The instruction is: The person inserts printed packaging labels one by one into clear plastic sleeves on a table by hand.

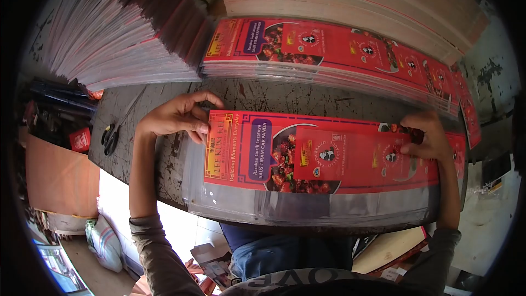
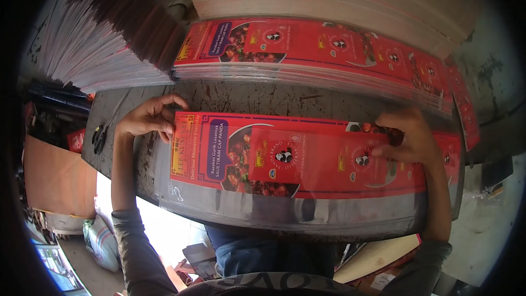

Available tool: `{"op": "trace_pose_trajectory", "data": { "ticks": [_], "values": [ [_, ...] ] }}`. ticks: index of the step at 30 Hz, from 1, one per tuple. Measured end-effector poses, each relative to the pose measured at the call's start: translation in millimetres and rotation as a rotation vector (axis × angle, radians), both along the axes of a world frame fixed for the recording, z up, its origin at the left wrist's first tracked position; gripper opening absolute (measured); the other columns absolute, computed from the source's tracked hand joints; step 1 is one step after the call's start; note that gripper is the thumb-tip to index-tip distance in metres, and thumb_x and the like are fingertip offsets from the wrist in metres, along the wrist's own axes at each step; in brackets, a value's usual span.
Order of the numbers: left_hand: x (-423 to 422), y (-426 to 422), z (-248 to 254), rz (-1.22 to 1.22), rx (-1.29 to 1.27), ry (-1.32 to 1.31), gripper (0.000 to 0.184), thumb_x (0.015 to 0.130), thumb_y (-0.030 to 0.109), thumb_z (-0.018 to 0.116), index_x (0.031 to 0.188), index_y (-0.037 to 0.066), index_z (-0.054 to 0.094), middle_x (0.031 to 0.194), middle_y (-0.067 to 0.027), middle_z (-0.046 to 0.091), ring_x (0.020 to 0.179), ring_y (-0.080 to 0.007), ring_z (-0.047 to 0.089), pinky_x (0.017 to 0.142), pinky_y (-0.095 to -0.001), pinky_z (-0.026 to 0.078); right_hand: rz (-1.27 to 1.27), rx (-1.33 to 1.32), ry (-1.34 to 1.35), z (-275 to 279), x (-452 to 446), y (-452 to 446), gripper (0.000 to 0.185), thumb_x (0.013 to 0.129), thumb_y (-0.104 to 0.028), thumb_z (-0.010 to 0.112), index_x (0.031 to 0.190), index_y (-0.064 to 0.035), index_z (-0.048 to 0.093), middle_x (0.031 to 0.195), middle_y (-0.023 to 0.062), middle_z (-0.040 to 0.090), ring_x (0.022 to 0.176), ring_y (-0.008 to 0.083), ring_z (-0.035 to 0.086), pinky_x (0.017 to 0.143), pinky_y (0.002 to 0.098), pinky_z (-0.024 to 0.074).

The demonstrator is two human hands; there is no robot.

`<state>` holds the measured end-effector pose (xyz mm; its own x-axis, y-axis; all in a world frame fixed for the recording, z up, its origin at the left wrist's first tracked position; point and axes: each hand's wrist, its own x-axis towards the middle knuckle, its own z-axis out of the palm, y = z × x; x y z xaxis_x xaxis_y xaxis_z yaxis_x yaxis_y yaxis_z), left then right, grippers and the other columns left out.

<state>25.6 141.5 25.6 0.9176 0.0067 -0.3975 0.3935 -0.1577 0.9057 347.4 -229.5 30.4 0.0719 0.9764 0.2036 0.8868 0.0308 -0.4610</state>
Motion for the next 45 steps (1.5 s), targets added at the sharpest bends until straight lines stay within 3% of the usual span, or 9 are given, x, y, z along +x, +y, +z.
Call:
{"op": "trace_pose_trajectory", "data": {
  "ticks": [5, 10, 12, 17, 19, 24, 32, 36, 45],
  "values": [
    [1.8, -10.4, 8.4, 0.022, 0.054, -0.004, 0.041, 0.085, 0.009, 0.061, 0.12, 0.002, 0.041, 0.083, -0.0127, 0.065, 0.076, -0.0158, 0.065, 0.06, -0.0235, 0.055, -0.024, -0.07, 0.043, 5.4, -5.1, -1.0, 0.043, 0.059, -0.033, 0.078, 0.077, -0.0011, 0.057, 0.06, 0.011, 0.048, 0.053, 0.0251, 0.05, 0.05, 0.033, 0.0388],
    [3.0, -24.7, 22.6, 0.12, 0.181, -0.158, 0.033, 0.085, 0.011, 0.061, 0.113, 0.002, 0.046, 0.079, -0.0121, 0.066, 0.078, -0.0179, 0.066, 0.064, -0.0267, 0.055, -0.163, 0.106, -0.055, 19.4, -28.0, 5.1, 0.037, 0.067, -0.023, 0.074, 0.09, -0.0008, 0.057, 0.089, 0.0109, 0.055, 0.08, 0.0255, 0.055, 0.069, 0.0326, 0.044],
    [12.7, -42.3, 29.5, 0.204, 0.736, -0.551, 0.029, 0.083, 0.011, 0.062, 0.108, 0.001, 0.051, 0.079, -0.0103, 0.066, 0.081, -0.0184, 0.066, 0.069, -0.0287, 0.055, -0.176, 0.009, -0.037, 30.0, -51.4, 12.9, 0.034, 0.07, -0.023, 0.072, 0.092, -0.0018, 0.057, 0.092, 0.0104, 0.054, 0.084, 0.0252, 0.054, 0.073, 0.0336, 0.0438],
    [38.6, -78.8, 47.4, -0.152, 0.753, -0.516, 0.027, 0.079, 0.007, 0.064, 0.103, 0.001, 0.054, 0.085, -0.0116, 0.066, 0.076, -0.0216, 0.066, 0.067, -0.031, 0.052, 0.107, -0.031, -0.157, 32.3, -83.6, 50.5, 0.027, 0.078, -0.023, 0.067, 0.094, -0.004, 0.057, 0.091, 0.0097, 0.053, 0.087, 0.0265, 0.055, 0.078, 0.0368, 0.0444],
    [51.6, -89.3, 41.6, -0.077, 1.131, -0.553, 0.026, 0.078, 0.006, 0.065, 0.102, 0.004, 0.056, 0.078, -0.011, 0.065, 0.068, -0.0214, 0.065, 0.061, -0.0316, 0.052, 0.299, 0.085, -0.191, 26.9, -93.5, 72.0, 0.028, 0.079, -0.024, 0.066, 0.097, -0.0039, 0.057, 0.093, 0.0101, 0.053, 0.087, 0.0268, 0.055, 0.075, 0.0372, 0.0455],
    [52.8, -81.5, 11.0, 0.051, 1.135, -0.741, 0.027, 0.078, 0.007, 0.066, 0.104, 0.007, 0.056, 0.066, -0.0071, 0.062, 0.056, -0.0166, 0.063, 0.051, -0.0282, 0.049, 0.197, 0.134, 0.064, 0.3, -114.4, 108.0, 0.034, 0.079, -0.025, 0.065, 0.101, -0.0016, 0.054, 0.099, 0.0103, 0.052, 0.09, 0.0253, 0.053, 0.075, 0.0371, 0.0446],
    [41.3, -84.4, 11.4, 0.124, 1.16, -0.725, 0.029, 0.078, 0.009, 0.066, 0.105, 0.008, 0.056, 0.063, -0.0042, 0.061, 0.051, -0.0143, 0.061, 0.049, -0.0254, 0.048, 0.089, 0.159, -0.28, -3.9, -128.8, 96.9, 0.051, 0.075, -0.035, 0.069, 0.108, -0.0007, 0.051, 0.1, 0.0138, 0.045, 0.087, 0.0252, 0.048, 0.076, 0.0392, 0.0402],
    [41.5, -86.9, 18.1, 0.135, 1.06, -0.659, 0.029, 0.079, 0.01, 0.065, 0.106, 0.007, 0.056, 0.063, -0.0053, 0.062, 0.048, -0.0141, 0.059, 0.045, -0.0245, 0.044, 0.071, 0.156, -0.089, -8.0, -129.9, 98.6, 0.051, 0.075, -0.034, 0.07, 0.108, -0.0006, 0.051, 0.096, 0.0126, 0.044, 0.085, 0.0242, 0.047, 0.076, 0.0379, 0.0398],
    [45.0, -87.7, 7.8, -0.097, 0.787, -0.64, 0.017, 0.074, 0.006, 0.064, 0.09, 0.0, 0.06, 0.073, -0.0096, 0.052, 0.068, -0.0212, 0.054, 0.059, -0.0324, 0.042, 0.085, 0.151, -0.053, -7.6, -126.7, 99.3, 0.045, 0.073, -0.032, 0.072, 0.101, -0.002, 0.052, 0.092, 0.0106, 0.043, 0.082, 0.0227, 0.045, 0.073, 0.0375, 0.0382]
  ]
}}
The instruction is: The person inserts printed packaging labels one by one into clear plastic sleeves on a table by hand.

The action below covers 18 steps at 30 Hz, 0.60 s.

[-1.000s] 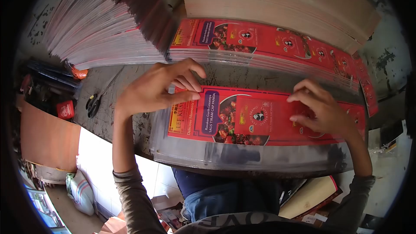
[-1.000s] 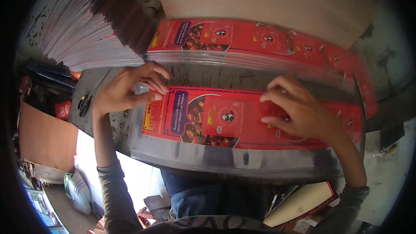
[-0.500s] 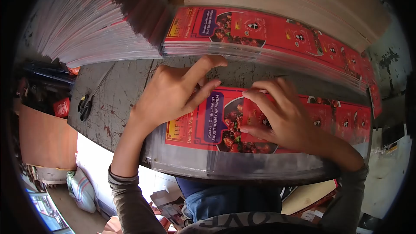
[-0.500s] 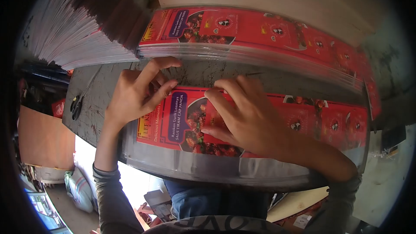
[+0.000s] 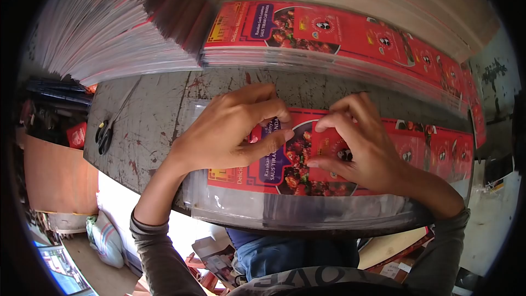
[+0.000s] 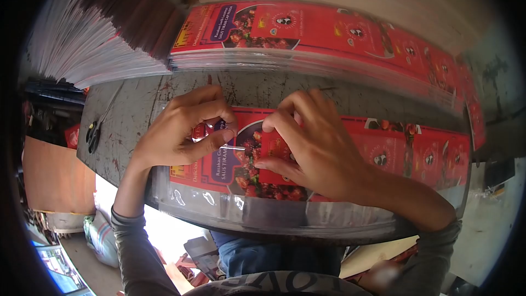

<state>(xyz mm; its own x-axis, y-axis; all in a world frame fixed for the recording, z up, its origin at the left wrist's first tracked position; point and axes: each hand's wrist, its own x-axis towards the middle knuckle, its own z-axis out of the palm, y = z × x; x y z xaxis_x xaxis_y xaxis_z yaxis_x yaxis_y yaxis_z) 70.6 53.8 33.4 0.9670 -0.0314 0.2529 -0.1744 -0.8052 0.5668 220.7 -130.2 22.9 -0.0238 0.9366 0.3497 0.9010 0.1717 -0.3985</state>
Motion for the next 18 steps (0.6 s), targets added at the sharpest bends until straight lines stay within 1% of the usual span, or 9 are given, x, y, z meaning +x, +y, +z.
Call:
{"op": "trace_pose_trajectory", "data": {
  "ticks": [2, 6, 8, 9, 11, 12, 14, 15, 18],
  "values": [
    [-0.6, -1.4, 5.5, -0.028, -0.057, 0.008, 0.015, 0.075, 0.006, 0.063, 0.088, 0.0, 0.06, 0.074, -0.0101, 0.052, 0.07, -0.0235, 0.054, 0.061, -0.0343, 0.043, 0.014, 0.065, -0.017, -1.1, 0.0, 0.3, 0.041, 0.072, -0.03, 0.073, 0.095, -0.0031, 0.052, 0.09, 0.0096, 0.043, 0.082, 0.0224, 0.045, 0.07, 0.0367, 0.0369],
    [3.2, -2.0, -1.4, -0.064, -0.08, -0.065, 0.012, 0.079, 0.007, 0.059, 0.088, -0.001, 0.06, 0.076, -0.0113, 0.055, 0.073, -0.0247, 0.056, 0.064, -0.0355, 0.044, 0.029, 0.06, -0.027, -1.4, -0.2, 0.3, 0.039, 0.071, -0.029, 0.073, 0.093, -0.003, 0.052, 0.09, 0.0089, 0.043, 0.082, 0.0225, 0.046, 0.068, 0.0357, 0.0359],
    [5.0, -2.2, -1.5, -0.1, -0.146, -0.047, 0.014, 0.084, 0.008, 0.054, 0.095, -0.001, 0.059, 0.085, -0.0135, 0.06, 0.079, -0.0252, 0.062, 0.07, -0.0353, 0.048, 0.035, 0.054, -0.045, -1.9, -0.2, 0.0, 0.04, 0.071, -0.028, 0.072, 0.093, -0.0024, 0.052, 0.091, 0.0089, 0.044, 0.082, 0.0225, 0.046, 0.067, 0.035, 0.0349],
    [3.9, -3.2, -0.2, -0.1, -0.145, -0.046, 0.014, 0.084, 0.008, 0.054, 0.095, -0.001, 0.059, 0.085, -0.0135, 0.06, 0.079, -0.0252, 0.062, 0.07, -0.0353, 0.048, 0.036, 0.056, -0.044, -2.1, -0.1, 0.2, 0.04, 0.071, -0.028, 0.072, 0.093, -0.0024, 0.052, 0.091, 0.0089, 0.044, 0.082, 0.0225, 0.046, 0.067, 0.035, 0.0349],
    [0.8, -6.7, 4.1, -0.02, -0.396, 0.094, 0.02, 0.089, 0.009, 0.048, 0.104, -0.001, 0.056, 0.095, -0.0142, 0.063, 0.085, -0.0256, 0.065, 0.075, -0.0345, 0.05, 0.047, 0.052, -0.045, -2.5, 0.1, 0.2, 0.041, 0.071, -0.028, 0.072, 0.093, -0.0014, 0.051, 0.092, 0.0098, 0.044, 0.082, 0.0227, 0.047, 0.067, 0.0352, 0.0359],
    [0.8, -6.7, 5.4, -0.02, -0.395, 0.094, 0.02, 0.089, 0.009, 0.048, 0.104, -0.001, 0.056, 0.095, -0.0142, 0.063, 0.085, -0.0256, 0.065, 0.075, -0.0345, 0.05, 0.047, 0.052, -0.045, -2.7, 0.1, 0.1, 0.041, 0.071, -0.028, 0.072, 0.093, -0.0014, 0.051, 0.092, 0.0098, 0.044, 0.082, 0.0227, 0.047, 0.067, 0.0352, 0.0359],
    [1.2, -6.1, 7.0, 0.003, -0.428, 0.179, 0.024, 0.091, 0.014, 0.047, 0.11, 0.0, 0.053, 0.099, -0.0135, 0.063, 0.086, -0.0246, 0.066, 0.077, -0.0328, 0.05, 0.036, 0.062, -0.026, -3.1, -0.1, 0.0, 0.041, 0.071, -0.028, 0.072, 0.093, -0.0004, 0.051, 0.093, 0.0105, 0.044, 0.083, 0.0234, 0.047, 0.069, 0.0365, 0.0376],
    [1.7, -6.0, 6.2, 0.004, -0.428, 0.179, 0.024, 0.091, 0.014, 0.047, 0.11, 0.0, 0.053, 0.099, -0.0135, 0.063, 0.086, -0.0246, 0.066, 0.077, -0.0328, 0.05, 0.036, 0.062, -0.025, -3.0, -0.3, 0.0, 0.041, 0.071, -0.028, 0.072, 0.093, -0.0004, 0.051, 0.093, 0.0105, 0.044, 0.083, 0.0234, 0.047, 0.069, 0.0365, 0.0376],
    [3.6, -4.5, 1.0, -0.004, -0.435, 0.151, 0.024, 0.092, 0.017, 0.047, 0.109, 0.0, 0.054, 0.092, -0.0123, 0.064, 0.083, -0.0217, 0.065, 0.075, -0.0307, 0.05, 0.039, 0.082, -0.025, -2.9, -0.4, 0.4, 0.042, 0.072, -0.029, 0.072, 0.093, 0.0007, 0.051, 0.093, 0.0113, 0.044, 0.084, 0.0243, 0.048, 0.07, 0.0379, 0.0391]
  ]
}}
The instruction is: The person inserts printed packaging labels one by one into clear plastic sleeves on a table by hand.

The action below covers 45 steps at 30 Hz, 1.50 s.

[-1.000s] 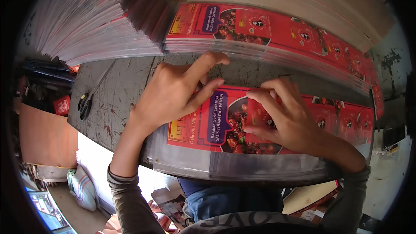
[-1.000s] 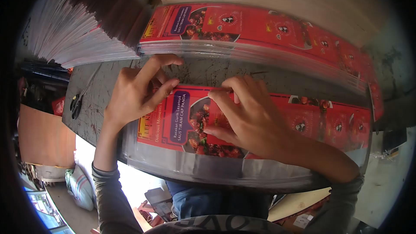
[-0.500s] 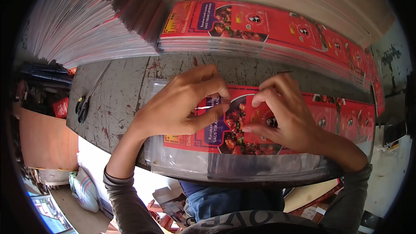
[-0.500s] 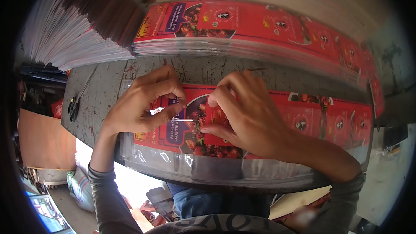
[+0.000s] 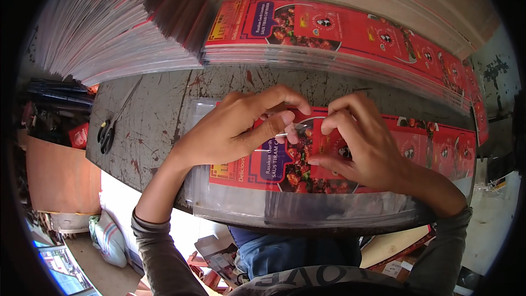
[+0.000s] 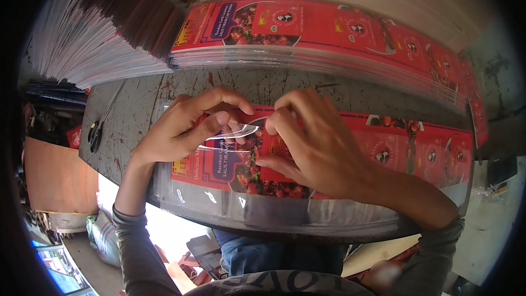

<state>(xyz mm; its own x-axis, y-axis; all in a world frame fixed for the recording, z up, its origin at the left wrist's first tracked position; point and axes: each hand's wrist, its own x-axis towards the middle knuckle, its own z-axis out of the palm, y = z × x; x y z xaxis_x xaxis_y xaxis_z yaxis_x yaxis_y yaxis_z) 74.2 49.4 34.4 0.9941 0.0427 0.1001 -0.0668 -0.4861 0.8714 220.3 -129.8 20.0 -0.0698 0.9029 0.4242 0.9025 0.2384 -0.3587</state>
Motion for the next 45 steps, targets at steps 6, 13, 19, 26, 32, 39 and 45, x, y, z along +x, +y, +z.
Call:
{"op": "trace_pose_trajectory", "data": {
  "ticks": [6, 13, 19, 26, 32, 39, 45],
  "values": [
    [0.2, 1.5, -0.6, -0.028, 0.02, -0.029, 0.024, 0.093, 0.018, 0.047, 0.106, 0.0, 0.055, 0.079, -0.0088, 0.062, 0.071, -0.0167, 0.062, 0.068, -0.0272, 0.048, 0.004, -0.01, -0.014, 1.0, 0.4, 0.0, 0.042, 0.073, -0.03, 0.071, 0.091, 0.0017, 0.051, 0.093, 0.012, 0.043, 0.084, 0.0253, 0.048, 0.071, 0.0387, 0.0399],
    [-3.9, 5.1, 6.9, 0.222, 0.232, -0.144, 0.02, 0.09, 0.015, 0.052, 0.101, -0.001, 0.057, 0.079, -0.005, 0.059, 0.069, -0.0105, 0.054, 0.068, -0.0246, 0.045, 0.008, 0.008, -0.026, 0.9, 0.4, 0.5, 0.042, 0.073, -0.03, 0.072, 0.091, 0.0018, 0.051, 0.093, 0.0115, 0.043, 0.082, 0.0239, 0.048, 0.069, 0.0382, 0.041],
    [-3.3, 26.7, 5.7, 0.523, 0.413, -0.51, 0.012, 0.081, 0.003, 0.061, 0.092, 0.002, 0.061, 0.073, -0.0062, 0.056, 0.062, -0.0116, 0.053, 0.06, -0.0236, 0.043, 0.01, 0.021, -0.02, -1.3, 0.1, 0.4, 0.04, 0.073, -0.029, 0.072, 0.091, 0.0007, 0.051, 0.092, 0.0109, 0.043, 0.082, 0.0232, 0.048, 0.068, 0.0376, 0.0414],
    [-6.4, 11.4, 15.4, 0.641, 0.197, -0.211, 0.011, 0.088, 0.011, 0.056, 0.093, 0.004, 0.061, 0.068, -0.005, 0.059, 0.058, -0.0094, 0.058, 0.053, -0.0238, 0.044, 0.01, 0.004, -0.033, -0.8, 0.8, 0.0, 0.038, 0.073, -0.028, 0.072, 0.09, -0.0005, 0.052, 0.092, 0.0106, 0.043, 0.083, 0.0231, 0.047, 0.068, 0.0365, 0.0401],
    [-7.0, 15.1, 13.0, 0.196, 0.323, -0.186, 0.027, 0.079, 0.01, 0.065, 0.104, 0.002, 0.06, 0.077, -0.0067, 0.065, 0.073, -0.015, 0.064, 0.072, -0.0289, 0.048, 0.0, -0.001, -0.049, -1.8, -0.5, 0.4, 0.036, 0.073, -0.027, 0.071, 0.09, -0.0008, 0.053, 0.091, 0.0112, 0.044, 0.083, 0.0238, 0.047, 0.068, 0.0368, 0.0392],
    [-5.8, 14.1, 14.6, 0.026, 0.252, -0.053, 0.034, 0.072, 0.004, 0.069, 0.105, 0.003, 0.06, 0.074, -0.0074, 0.065, 0.073, -0.018, 0.064, 0.07, -0.0314, 0.048, 0.001, -0.009, -0.037, -1.6, -0.4, 0.3, 0.035, 0.073, -0.025, 0.071, 0.09, -0.0007, 0.053, 0.091, 0.0118, 0.044, 0.083, 0.0244, 0.047, 0.068, 0.0369, 0.0391],
    [-6.2, 19.3, 10.0, 0.193, 0.354, -0.167, 0.029, 0.073, 0.002, 0.067, 0.102, 0.001, 0.061, 0.082, -0.0084, 0.065, 0.069, -0.0135, 0.059, 0.067, -0.0288, 0.046, 0.01, 0.001, -0.037, -2.3, 0.0, 1.1, 0.035, 0.073, -0.024, 0.071, 0.09, -0.0005, 0.052, 0.09, 0.012, 0.045, 0.082, 0.0244, 0.047, 0.067, 0.0373, 0.0392]
  ]
}}
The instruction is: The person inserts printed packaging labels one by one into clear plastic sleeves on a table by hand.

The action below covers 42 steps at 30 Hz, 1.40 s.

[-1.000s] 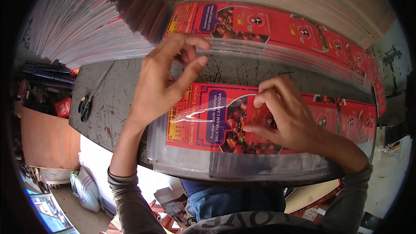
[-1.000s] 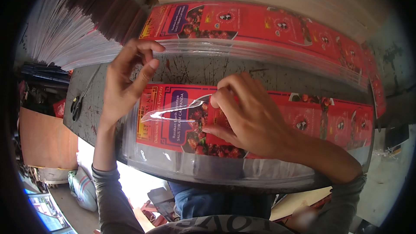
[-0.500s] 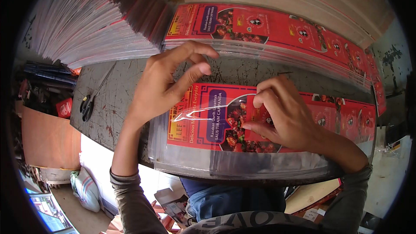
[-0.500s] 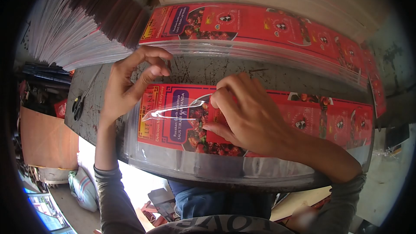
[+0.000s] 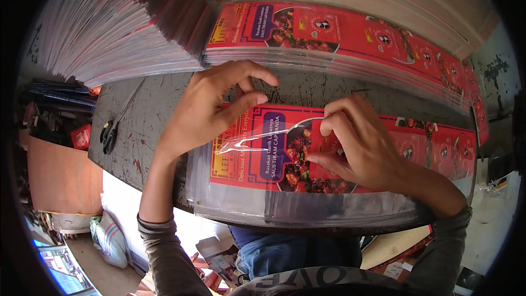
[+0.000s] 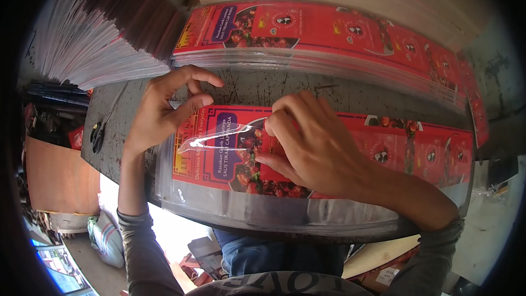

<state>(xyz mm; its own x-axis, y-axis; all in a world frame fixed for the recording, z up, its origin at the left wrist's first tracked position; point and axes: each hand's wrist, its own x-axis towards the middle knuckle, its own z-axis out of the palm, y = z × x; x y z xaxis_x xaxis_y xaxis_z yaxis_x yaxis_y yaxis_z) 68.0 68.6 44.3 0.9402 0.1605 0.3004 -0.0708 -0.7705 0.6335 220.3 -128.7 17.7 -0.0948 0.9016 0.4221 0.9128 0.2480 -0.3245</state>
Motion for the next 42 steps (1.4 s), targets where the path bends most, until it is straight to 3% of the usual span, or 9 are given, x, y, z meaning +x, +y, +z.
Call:
{"op": "trace_pose_trajectory", "data": {
  "ticks": [3, 9, 14, 18, 24, 30, 36, 39, 42],
  "values": [
    [-1.2, 2.6, 4.6, 0.135, -0.003, 0.045, 0.024, 0.076, 0.0, 0.064, 0.1, -0.001, 0.061, 0.088, -0.0078, 0.065, 0.068, -0.012, 0.057, 0.069, -0.027, 0.045, -0.002, 0.002, -0.009, 0.4, 0.2, 0.0, 0.034, 0.074, -0.024, 0.071, 0.09, -0.0003, 0.052, 0.09, 0.012, 0.045, 0.082, 0.0242, 0.047, 0.067, 0.0372, 0.0393],
    [11.2, -1.5, -6.1, 0.206, 0.122, -0.447, 0.027, 0.08, -0.007, 0.056, 0.105, 0.002, 0.057, 0.07, -0.007, 0.06, 0.061, -0.0118, 0.056, 0.061, -0.0252, 0.046, 0.0, 0.003, -0.014, -0.2, 0.0, -0.2, 0.034, 0.074, -0.024, 0.07, 0.09, 0.0, 0.052, 0.091, 0.0124, 0.045, 0.082, 0.0243, 0.047, 0.067, 0.0371, 0.0389],
    [-3.1, -0.7, 16.0, 0.391, -0.203, 0.072, 0.026, 0.087, -0.002, 0.047, 0.113, 0.003, 0.051, 0.061, -0.007, 0.056, 0.056, -0.0099, 0.056, 0.059, -0.0254, 0.046, 0.0, -0.008, -0.017, 1.9, 0.8, -0.6, 0.033, 0.074, -0.023, 0.07, 0.09, -0.0005, 0.052, 0.091, 0.0121, 0.046, 0.083, 0.0244, 0.047, 0.067, 0.0369, 0.0382],
    [4.0, 6.3, -2.4, 0.266, -0.286, -0.128, 0.022, 0.088, 0.002, 0.047, 0.11, 0.004, 0.052, 0.061, -0.0083, 0.056, 0.057, -0.0127, 0.057, 0.059, -0.0281, 0.046, -0.02, 0.028, -0.012, 0.8, -0.6, 0.2, 0.037, 0.07, -0.022, 0.075, 0.084, -0.0038, 0.046, 0.091, 0.013, 0.046, 0.077, 0.0262, 0.047, 0.067, 0.037, 0.0392],
    [4.4, 28.2, -20.3, 0.254, 0.684, -0.158, 0.021, 0.088, -0.001, 0.045, 0.106, 0.003, 0.054, 0.075, -0.0115, 0.059, 0.072, -0.0218, 0.06, 0.066, -0.0312, 0.046, -0.006, 0.021, -0.019, 2.2, 0.3, -1.9, 0.033, 0.075, -0.022, 0.068, 0.093, -0.0001, 0.051, 0.091, 0.0127, 0.046, 0.083, 0.0257, 0.047, 0.069, 0.0368, 0.0389],
    [1.2, 22.7, -9.8, 0.121, 0.551, -0.158, 0.012, 0.082, 0.01, 0.058, 0.092, 0.004, 0.059, 0.079, -0.0102, 0.056, 0.071, -0.0291, 0.057, 0.064, -0.038, 0.046, 0.038, -0.342, 0.07, 32.0, 19.8, -18.4, 0.04, 0.077, -0.024, 0.067, 0.103, -0.002, 0.046, 0.098, 0.0146, 0.048, 0.082, 0.029, 0.052, 0.073, 0.0403, 0.0423],
    [-5.0, -8.4, 4.0, 0.058, 0.487, 0.006, 0.032, 0.079, 0.031, 0.064, 0.095, 0.004, 0.059, 0.087, -0.0111, 0.055, 0.077, -0.0306, 0.058, 0.069, -0.0385, 0.047, -0.177, -0.582, 0.168, 52.2, 46.5, -67.9, 0.044, 0.074, -0.024, 0.07, 0.105, -0.0046, 0.045, 0.096, 0.0091, 0.051, 0.081, 0.0247, 0.055, 0.072, 0.0385, 0.0437],
    [-13.0, -26.1, 7.6, 0.01, 0.485, 0.182, 0.057, 0.075, 0.047, 0.062, 0.11, 0.004, 0.05, 0.105, -0.0158, 0.05, 0.096, -0.0344, 0.055, 0.084, -0.0403, 0.045, -0.364, -0.618, 0.236, 55.3, 72.0, -107.6, 0.043, 0.068, -0.022, 0.075, 0.099, -0.0063, 0.049, 0.083, 0.006, 0.051, 0.072, 0.021, 0.053, 0.069, 0.0339, 0.0426],
    [-16.9, -30.2, 7.2, 0.053, 0.389, 0.28, 0.059, 0.07, 0.041, 0.069, 0.109, 0.001, 0.05, 0.104, -0.0148, 0.052, 0.098, -0.0339, 0.053, 0.083, -0.0417, 0.044, -0.521, -0.542, 0.343, 47.7, 105.7, -160.7, 0.035, 0.062, -0.01, 0.077, 0.086, -0.0048, 0.052, 0.078, 0.0049, 0.049, 0.069, 0.0189, 0.052, 0.069, 0.0306, 0.0409]
  ]
}}
